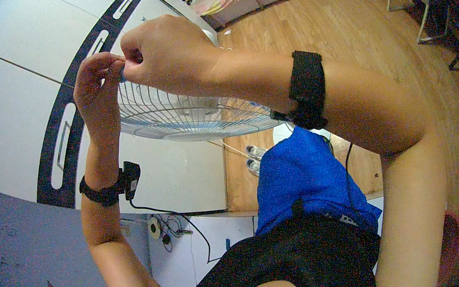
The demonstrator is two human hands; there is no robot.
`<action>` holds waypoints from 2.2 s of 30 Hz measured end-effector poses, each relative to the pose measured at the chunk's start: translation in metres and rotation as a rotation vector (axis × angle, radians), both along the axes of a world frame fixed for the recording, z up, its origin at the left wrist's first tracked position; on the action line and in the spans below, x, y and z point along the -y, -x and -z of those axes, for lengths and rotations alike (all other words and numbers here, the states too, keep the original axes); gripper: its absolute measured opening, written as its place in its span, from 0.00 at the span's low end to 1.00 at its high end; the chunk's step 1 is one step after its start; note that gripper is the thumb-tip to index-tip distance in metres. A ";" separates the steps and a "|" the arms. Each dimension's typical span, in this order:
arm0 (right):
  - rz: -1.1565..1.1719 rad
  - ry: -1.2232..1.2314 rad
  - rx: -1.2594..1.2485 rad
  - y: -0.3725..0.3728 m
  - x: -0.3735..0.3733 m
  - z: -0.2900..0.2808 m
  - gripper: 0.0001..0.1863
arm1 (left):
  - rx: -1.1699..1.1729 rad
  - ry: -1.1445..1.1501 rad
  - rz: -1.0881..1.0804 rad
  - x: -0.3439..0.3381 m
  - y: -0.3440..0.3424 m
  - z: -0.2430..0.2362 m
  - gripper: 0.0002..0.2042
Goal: The person assembles or repairs a stand fan, first attaching the front cage by securing its rim clips by hand and then threading a blue plastic ring around the joined cages to lock them together.
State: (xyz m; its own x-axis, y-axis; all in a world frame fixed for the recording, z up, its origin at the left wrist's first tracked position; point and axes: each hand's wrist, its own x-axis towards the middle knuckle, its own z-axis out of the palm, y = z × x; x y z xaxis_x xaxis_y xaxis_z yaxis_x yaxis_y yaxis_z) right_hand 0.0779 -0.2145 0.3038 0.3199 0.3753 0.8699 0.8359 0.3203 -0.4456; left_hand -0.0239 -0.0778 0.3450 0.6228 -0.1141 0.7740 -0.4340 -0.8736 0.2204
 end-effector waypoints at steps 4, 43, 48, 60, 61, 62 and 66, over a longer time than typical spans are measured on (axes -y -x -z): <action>-0.035 -0.053 -0.056 -0.004 -0.003 0.001 0.10 | 0.054 -0.039 -0.031 0.005 -0.001 0.001 0.08; 0.031 -0.215 -0.195 -0.060 -0.011 0.001 0.09 | -0.213 -0.161 0.052 -0.010 -0.041 -0.017 0.07; 0.165 -0.128 -0.123 -0.057 0.002 0.003 0.12 | -0.252 -0.078 0.003 -0.009 -0.031 -0.015 0.07; -0.021 -0.130 0.108 -0.042 0.017 0.009 0.04 | -0.216 -0.060 0.044 -0.011 -0.025 -0.014 0.07; -0.016 -0.120 0.136 -0.040 0.017 0.008 0.03 | -0.212 -0.074 0.020 -0.011 -0.024 -0.015 0.07; -0.006 -0.109 0.163 -0.040 0.017 0.006 0.03 | -0.210 -0.090 0.002 -0.010 -0.023 -0.015 0.07; 0.004 -0.144 0.280 -0.038 0.015 0.002 0.02 | -0.238 -0.072 -0.017 -0.011 -0.021 -0.016 0.08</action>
